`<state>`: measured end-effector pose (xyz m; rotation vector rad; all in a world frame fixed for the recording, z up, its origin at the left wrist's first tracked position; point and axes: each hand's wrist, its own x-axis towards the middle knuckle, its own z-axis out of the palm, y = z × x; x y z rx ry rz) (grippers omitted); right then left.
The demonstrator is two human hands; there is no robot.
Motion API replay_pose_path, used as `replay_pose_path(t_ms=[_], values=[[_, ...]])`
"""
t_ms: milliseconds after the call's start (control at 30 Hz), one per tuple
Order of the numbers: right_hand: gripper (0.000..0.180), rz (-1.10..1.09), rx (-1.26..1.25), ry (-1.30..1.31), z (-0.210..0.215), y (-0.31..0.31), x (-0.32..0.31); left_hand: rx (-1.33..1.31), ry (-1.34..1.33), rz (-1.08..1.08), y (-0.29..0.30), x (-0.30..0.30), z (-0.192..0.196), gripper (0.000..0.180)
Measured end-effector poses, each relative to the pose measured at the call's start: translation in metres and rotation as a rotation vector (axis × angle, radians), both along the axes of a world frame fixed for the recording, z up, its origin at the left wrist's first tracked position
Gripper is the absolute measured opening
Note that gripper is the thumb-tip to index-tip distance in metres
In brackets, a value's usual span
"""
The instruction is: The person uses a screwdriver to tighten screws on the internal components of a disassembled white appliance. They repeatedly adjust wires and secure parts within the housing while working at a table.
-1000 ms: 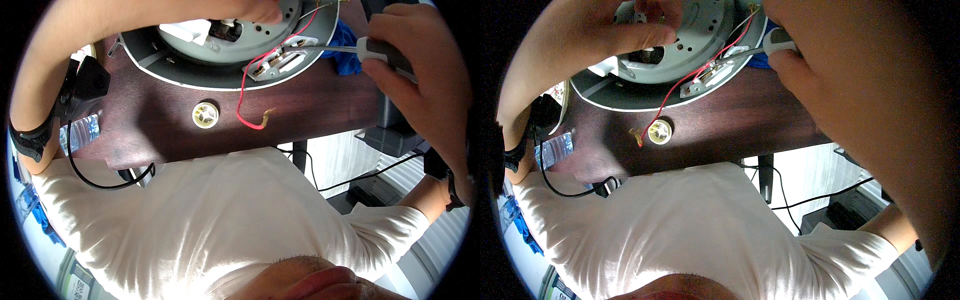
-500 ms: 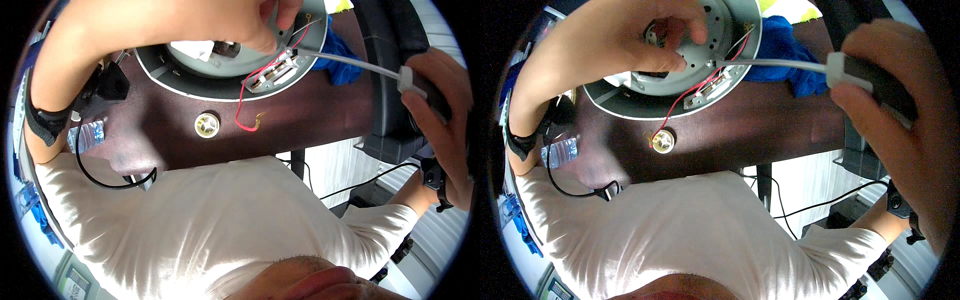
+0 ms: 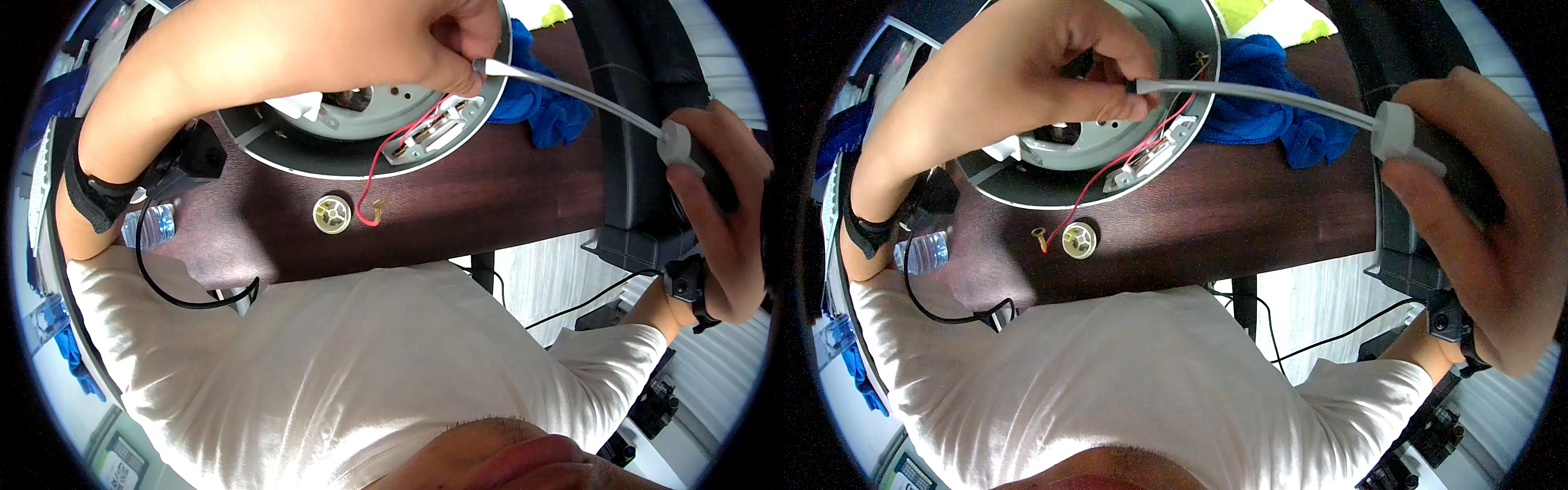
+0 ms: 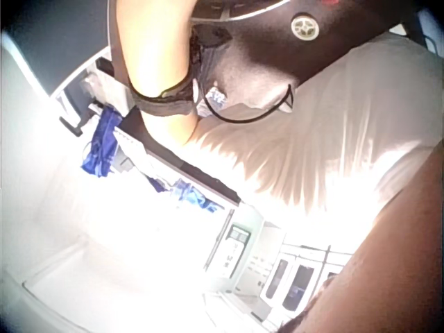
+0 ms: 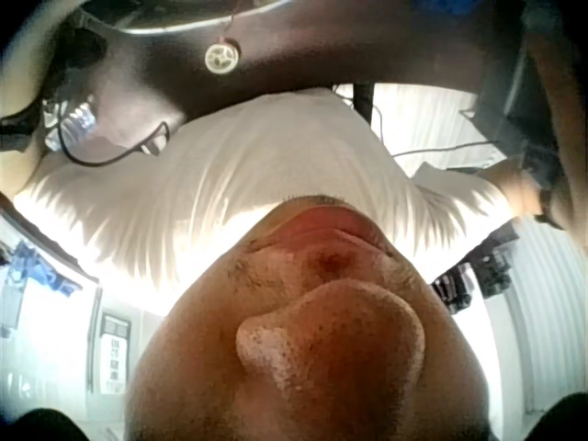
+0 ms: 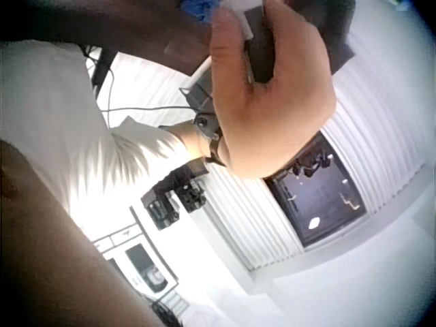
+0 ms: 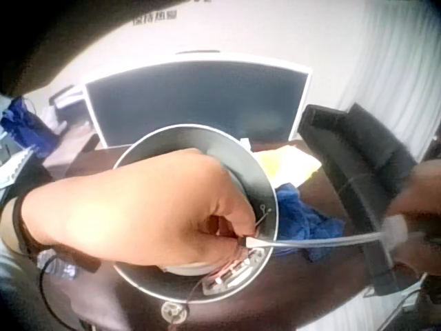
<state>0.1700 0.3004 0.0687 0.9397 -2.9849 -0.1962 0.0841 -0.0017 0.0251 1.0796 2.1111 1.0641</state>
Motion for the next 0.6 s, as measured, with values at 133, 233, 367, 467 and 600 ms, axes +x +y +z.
replay_pose_path(t_ms=[133,233,367,467,600], values=[[0.026,0.095,-0.161,0.052,-0.021,0.009,-0.009,-0.041,-0.044,-0.017,0.01,0.001,0.003,0.019],[0.026,0.034,-0.217,-0.161,-0.022,0.011,-0.019,-0.153,0.001,-0.017,0.019,-0.001,0.003,0.019],[0.027,0.07,-0.29,-0.119,-0.034,0.024,-0.018,0.011,0.155,0.003,0.015,0.005,-0.016,0.019],[0.029,-0.048,-0.495,-0.118,-0.056,0.036,-0.012,-0.175,0.046,-0.048,0.017,-0.005,-0.02,0.017],[0.045,-0.063,-1.255,-0.672,-0.127,0.03,-0.023,-0.183,0.182,-0.019,0.021,-0.003,-0.05,0.019]])
